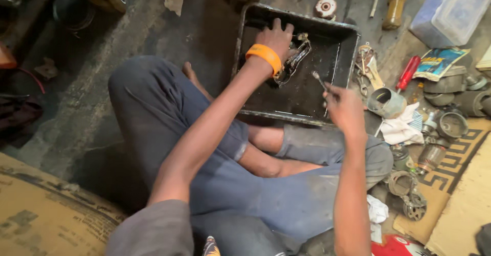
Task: The person sits on the floor and scrubs a mechanical part in a black tray using a brush. They rotate the part to clean different sides and then pour liquid from a bottle onto it.
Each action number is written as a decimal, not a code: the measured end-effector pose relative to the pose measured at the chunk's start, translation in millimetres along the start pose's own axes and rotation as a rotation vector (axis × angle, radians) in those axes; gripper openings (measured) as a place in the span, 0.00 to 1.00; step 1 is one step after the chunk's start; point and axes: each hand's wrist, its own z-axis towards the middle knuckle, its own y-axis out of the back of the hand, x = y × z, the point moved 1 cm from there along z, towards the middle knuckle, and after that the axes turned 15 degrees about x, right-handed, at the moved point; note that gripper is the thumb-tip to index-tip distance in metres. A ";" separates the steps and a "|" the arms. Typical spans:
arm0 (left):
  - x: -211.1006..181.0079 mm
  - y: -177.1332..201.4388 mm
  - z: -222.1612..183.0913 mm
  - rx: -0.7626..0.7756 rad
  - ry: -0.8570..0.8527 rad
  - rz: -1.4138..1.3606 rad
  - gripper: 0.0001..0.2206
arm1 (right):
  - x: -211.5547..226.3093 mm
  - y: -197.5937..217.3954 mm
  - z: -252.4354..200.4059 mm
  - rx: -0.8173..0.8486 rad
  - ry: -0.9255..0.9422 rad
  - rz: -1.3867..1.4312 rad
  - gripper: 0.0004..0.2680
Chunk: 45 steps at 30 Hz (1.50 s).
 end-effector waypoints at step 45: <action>6.4 -49.7 -14.9 -0.420 0.029 0.126 0.34 | 69.0 -16.6 31.9 -0.053 0.109 -0.114 0.11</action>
